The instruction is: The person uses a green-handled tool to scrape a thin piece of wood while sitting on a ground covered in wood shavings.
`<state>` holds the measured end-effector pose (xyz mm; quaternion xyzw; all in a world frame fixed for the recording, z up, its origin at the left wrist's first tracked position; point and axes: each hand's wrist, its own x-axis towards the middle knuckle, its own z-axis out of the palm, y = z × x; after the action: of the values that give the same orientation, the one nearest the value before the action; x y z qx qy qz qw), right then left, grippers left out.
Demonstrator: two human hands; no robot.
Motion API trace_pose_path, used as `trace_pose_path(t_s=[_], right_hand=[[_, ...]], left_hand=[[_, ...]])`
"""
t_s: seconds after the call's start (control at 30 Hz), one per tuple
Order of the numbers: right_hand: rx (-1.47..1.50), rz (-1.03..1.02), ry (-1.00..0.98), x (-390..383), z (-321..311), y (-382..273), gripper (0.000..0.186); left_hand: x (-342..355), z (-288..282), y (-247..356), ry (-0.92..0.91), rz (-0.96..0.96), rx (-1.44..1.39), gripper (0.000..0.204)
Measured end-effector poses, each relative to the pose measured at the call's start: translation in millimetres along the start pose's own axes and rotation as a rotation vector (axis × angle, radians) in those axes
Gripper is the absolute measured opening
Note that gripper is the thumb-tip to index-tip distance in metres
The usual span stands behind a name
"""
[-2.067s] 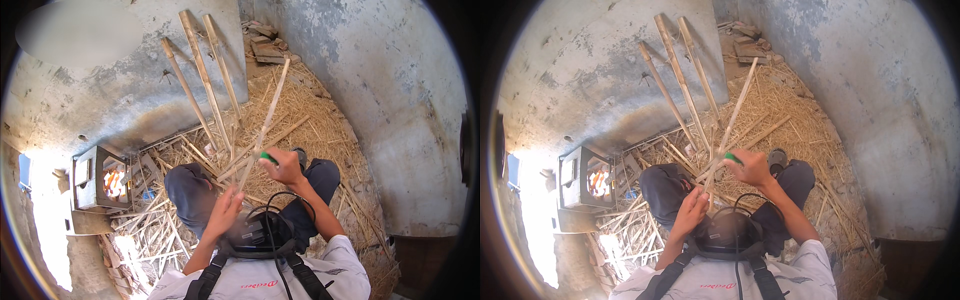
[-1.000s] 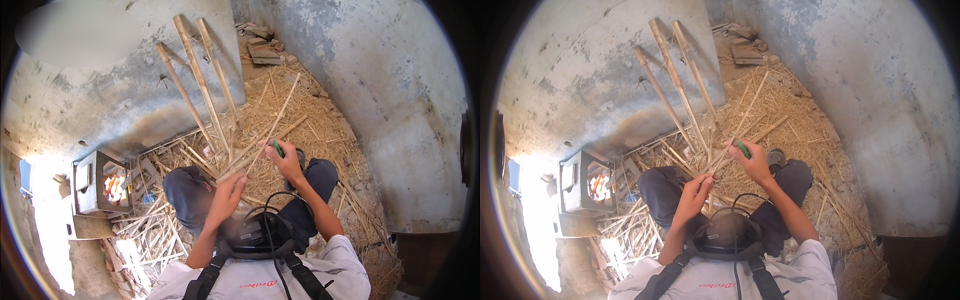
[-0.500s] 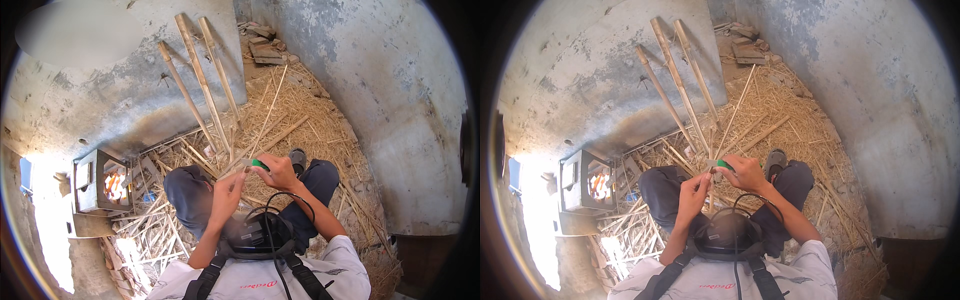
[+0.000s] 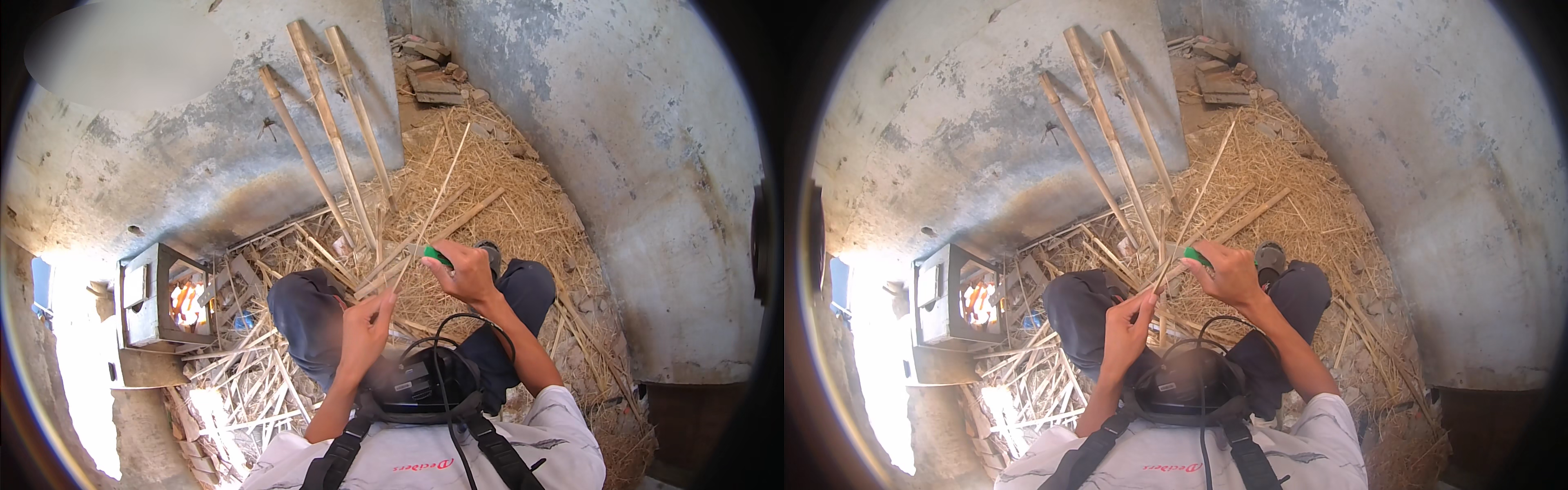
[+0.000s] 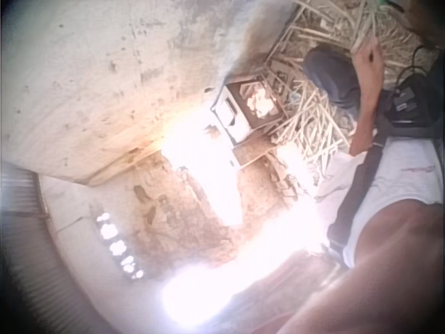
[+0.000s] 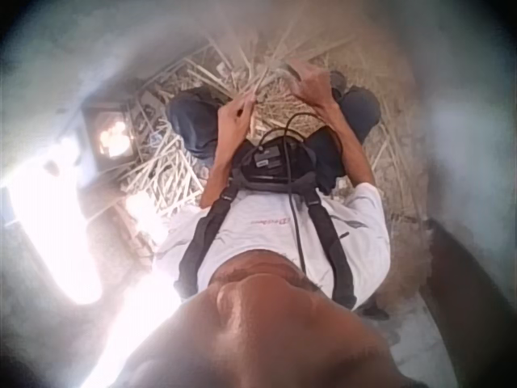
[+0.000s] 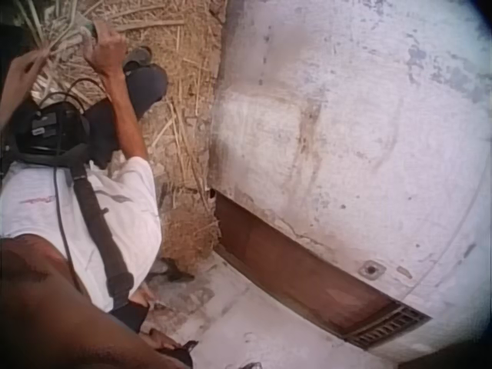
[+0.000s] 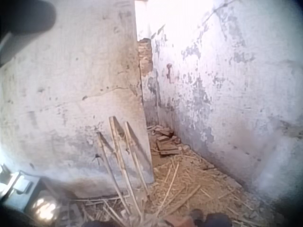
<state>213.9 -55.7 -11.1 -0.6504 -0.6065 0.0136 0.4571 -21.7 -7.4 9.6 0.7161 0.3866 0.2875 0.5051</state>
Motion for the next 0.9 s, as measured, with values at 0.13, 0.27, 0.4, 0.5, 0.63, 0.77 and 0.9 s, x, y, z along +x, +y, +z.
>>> trace_pose_path(t_s=[0.13,0.27,0.4,0.5,0.63,0.77,0.9], right_hand=[[-0.041,0.179,0.070,9,-14,18,0.028],[0.001,0.372,0.216,23,-41,32,0.031],[0.049,0.285,0.227,11,-28,26,0.032],[0.083,0.153,0.100,-4,-9,13,0.029],[0.111,-0.073,-0.036,-14,10,2,0.027],[0.106,-0.188,-0.070,-15,14,-5,0.029],[0.087,-0.221,-0.083,-16,14,-4,0.028]], left_hand=[[-15,-9,-6,-0.027,-0.020,0.003,0.027],[-38,-19,-7,-0.127,-0.108,0.000,0.027],[-38,-17,-9,-0.024,-0.081,-0.075,0.028],[-28,-10,-18,0.006,-0.125,-0.164,0.030],[-17,-8,-16,-0.035,-0.217,-0.243,0.033],[-9,0,-14,0.005,-0.132,-0.166,0.034],[-5,8,-13,0.032,-0.025,-0.191,0.035]])
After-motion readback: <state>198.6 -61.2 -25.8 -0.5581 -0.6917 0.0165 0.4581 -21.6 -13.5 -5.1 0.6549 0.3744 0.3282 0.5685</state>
